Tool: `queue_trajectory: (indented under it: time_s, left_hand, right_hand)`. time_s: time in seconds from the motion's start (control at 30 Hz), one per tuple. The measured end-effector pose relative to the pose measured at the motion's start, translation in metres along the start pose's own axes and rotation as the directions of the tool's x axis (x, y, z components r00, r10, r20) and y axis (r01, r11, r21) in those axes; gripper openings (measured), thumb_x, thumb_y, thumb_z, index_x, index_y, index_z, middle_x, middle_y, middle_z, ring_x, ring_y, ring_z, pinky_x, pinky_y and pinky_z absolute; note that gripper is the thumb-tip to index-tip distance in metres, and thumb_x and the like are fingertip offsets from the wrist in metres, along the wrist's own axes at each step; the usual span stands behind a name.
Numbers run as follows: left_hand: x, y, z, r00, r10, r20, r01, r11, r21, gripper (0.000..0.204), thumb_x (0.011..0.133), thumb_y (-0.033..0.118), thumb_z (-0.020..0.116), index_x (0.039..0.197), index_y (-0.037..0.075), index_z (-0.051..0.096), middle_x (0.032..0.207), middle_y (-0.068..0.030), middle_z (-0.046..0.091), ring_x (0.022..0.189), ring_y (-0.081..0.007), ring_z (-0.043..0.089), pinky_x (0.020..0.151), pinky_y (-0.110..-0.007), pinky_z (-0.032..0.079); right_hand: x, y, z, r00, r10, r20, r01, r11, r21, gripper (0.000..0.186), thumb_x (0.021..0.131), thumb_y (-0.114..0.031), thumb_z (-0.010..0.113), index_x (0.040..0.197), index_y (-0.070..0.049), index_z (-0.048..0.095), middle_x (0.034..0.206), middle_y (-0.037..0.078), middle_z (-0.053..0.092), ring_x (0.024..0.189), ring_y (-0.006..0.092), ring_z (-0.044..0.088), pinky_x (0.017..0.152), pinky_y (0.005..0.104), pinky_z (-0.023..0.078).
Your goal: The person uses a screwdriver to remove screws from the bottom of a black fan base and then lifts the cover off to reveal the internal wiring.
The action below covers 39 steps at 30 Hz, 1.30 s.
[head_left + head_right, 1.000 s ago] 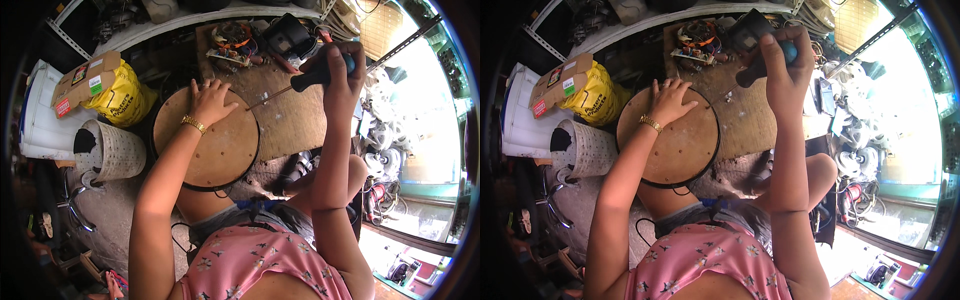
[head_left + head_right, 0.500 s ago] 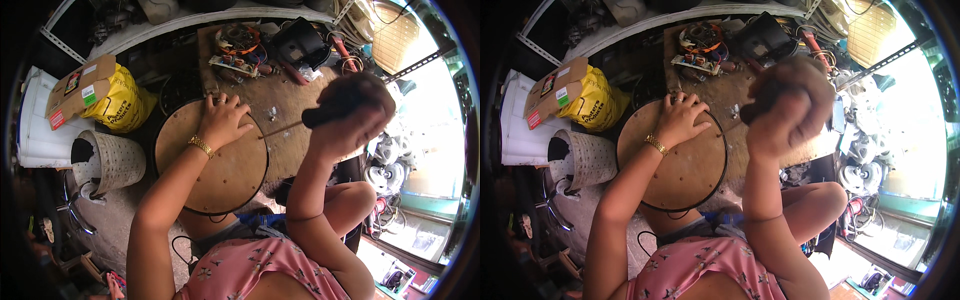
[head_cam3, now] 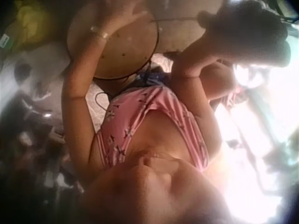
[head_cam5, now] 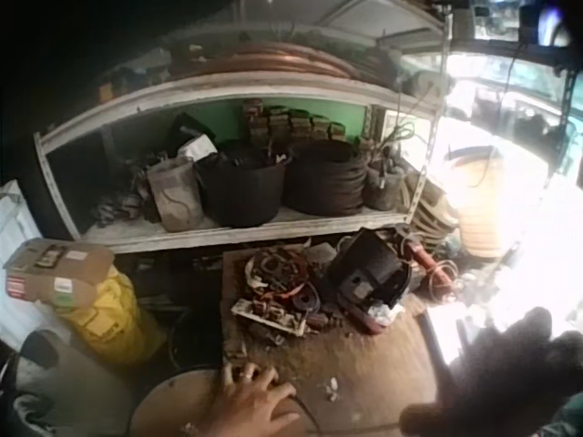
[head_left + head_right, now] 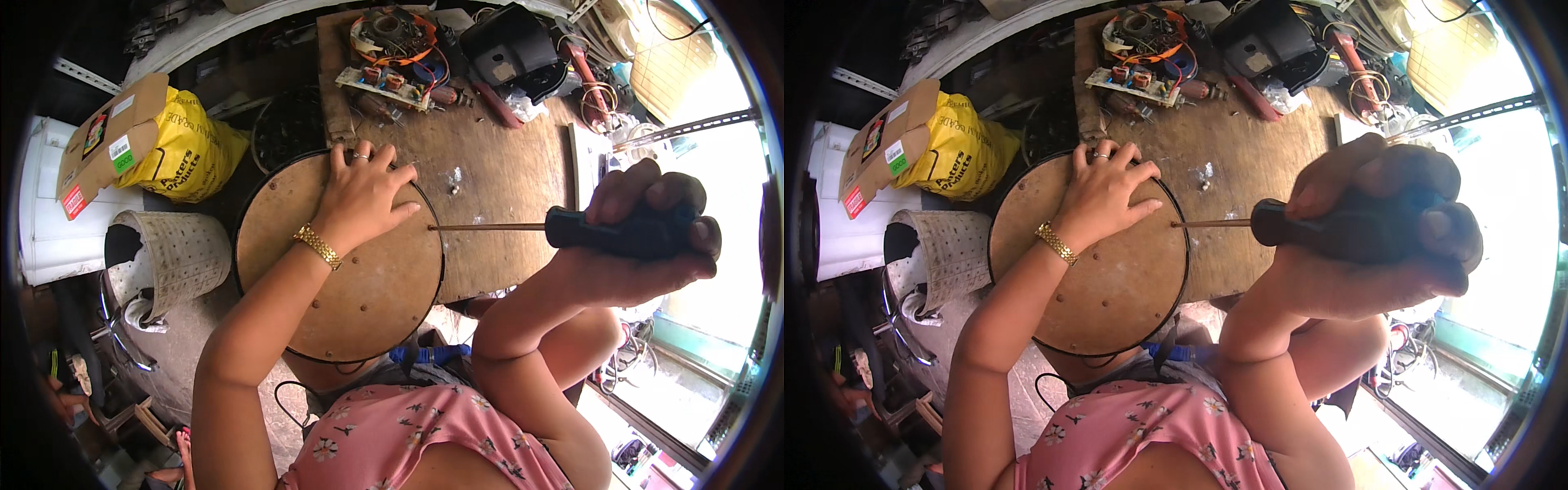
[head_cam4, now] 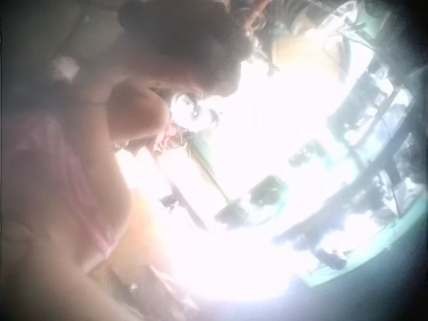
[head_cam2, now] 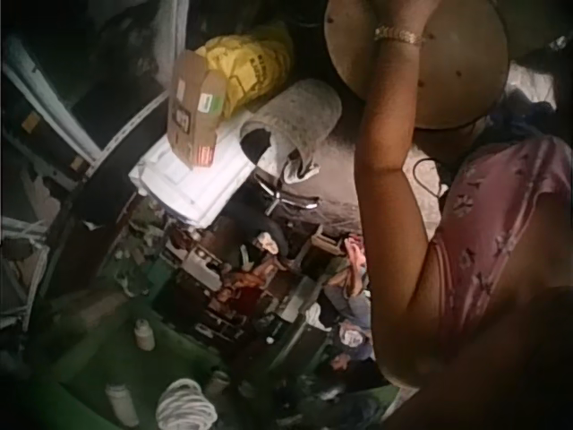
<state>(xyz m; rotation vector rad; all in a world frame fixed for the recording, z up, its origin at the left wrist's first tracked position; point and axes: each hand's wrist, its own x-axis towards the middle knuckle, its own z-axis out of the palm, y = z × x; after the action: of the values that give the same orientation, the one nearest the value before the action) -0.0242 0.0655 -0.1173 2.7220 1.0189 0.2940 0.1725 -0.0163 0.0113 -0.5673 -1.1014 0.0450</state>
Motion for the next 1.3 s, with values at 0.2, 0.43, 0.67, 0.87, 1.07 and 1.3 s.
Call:
queue_trajectory:
  time_s: [0.2, 0.43, 0.67, 0.87, 1.07, 1.3]
  left_hand:
    - [0.004, -0.001, 0.001, 1.000, 0.024, 0.017, -0.024, 1.000, -0.014, 0.034, 0.077, 0.040, 0.074, 0.104, 0.020, 0.065, 0.109, -0.0037, 0.056, 0.114, -0.0270, 0.048, 0.101, -0.059, 0.029]
    - [0.001, -0.003, 0.002, 1.000, 0.017, 0.019, -0.017, 1.000, 0.008, 0.033, 0.078, 0.039, 0.074, 0.104, 0.021, 0.065, 0.109, 0.0001, 0.059, 0.114, -0.0235, 0.049, 0.101, -0.054, 0.029]
    - [0.001, -0.002, 0.003, 0.999, 0.025, 0.032, -0.024, 1.000, -0.004, 0.034, 0.078, 0.039, 0.073, 0.105, 0.020, 0.064, 0.110, 0.0010, 0.060, 0.115, -0.0232, 0.049, 0.101, -0.054, 0.027]
    - [0.001, -0.001, 0.003, 0.999, 0.009, 0.053, -0.009, 1.000, 0.010, 0.035, 0.079, 0.041, 0.073, 0.105, 0.020, 0.064, 0.111, 0.0011, 0.060, 0.117, -0.0232, 0.049, 0.101, -0.055, 0.027]
    - [0.002, -0.001, 0.001, 0.999, 0.020, 0.045, -0.021, 1.000, 0.014, 0.034, 0.079, 0.041, 0.073, 0.104, 0.021, 0.064, 0.111, 0.0009, 0.060, 0.115, -0.0228, 0.049, 0.100, -0.052, 0.028]
    - [0.001, -0.003, 0.004, 0.999, 0.032, 0.025, -0.032, 0.999, 0.013, 0.034, 0.078, 0.041, 0.073, 0.104, 0.020, 0.065, 0.110, 0.0011, 0.060, 0.113, -0.0225, 0.050, 0.099, -0.051, 0.029]
  right_hand:
    - [0.009, -0.015, -0.004, 0.991, 0.121, 0.049, -0.124, 0.991, 0.046, 0.036, 0.101, -0.049, 0.037, 0.103, -0.020, 0.057, 0.086, 0.009, 0.054, 0.048, 0.0161, 0.046, 0.034, 0.0228, 0.037]
    - [0.001, -0.014, -0.012, 0.998, 0.030, 0.055, -0.033, 0.998, 0.059, 0.039, 0.103, -0.047, 0.027, 0.111, -0.017, 0.051, 0.085, 0.012, 0.052, 0.045, 0.0187, 0.050, 0.031, 0.0241, 0.039]
    - [-0.003, -0.013, -0.014, 0.999, 0.004, 0.042, -0.004, 1.000, 0.005, 0.039, 0.104, -0.046, 0.027, 0.109, -0.016, 0.051, 0.084, 0.013, 0.052, 0.045, 0.0195, 0.050, 0.031, 0.0250, 0.040]
    - [-0.004, -0.015, -0.018, 1.000, 0.024, 0.008, -0.024, 0.999, 0.030, 0.039, 0.103, -0.047, 0.028, 0.108, -0.016, 0.051, 0.085, 0.013, 0.052, 0.045, 0.0200, 0.050, 0.032, 0.0248, 0.040]
    - [-0.003, -0.018, -0.018, 0.998, 0.051, 0.048, -0.051, 0.999, 0.014, 0.037, 0.103, -0.047, 0.029, 0.107, -0.018, 0.051, 0.084, 0.012, 0.052, 0.046, 0.0189, 0.050, 0.031, 0.0241, 0.041]
    - [-0.010, -0.029, -0.028, 0.995, 0.086, 0.046, -0.088, 0.995, 0.045, 0.036, 0.103, -0.047, 0.031, 0.103, -0.018, 0.051, 0.083, 0.011, 0.052, 0.049, 0.0186, 0.051, 0.032, 0.0237, 0.041]
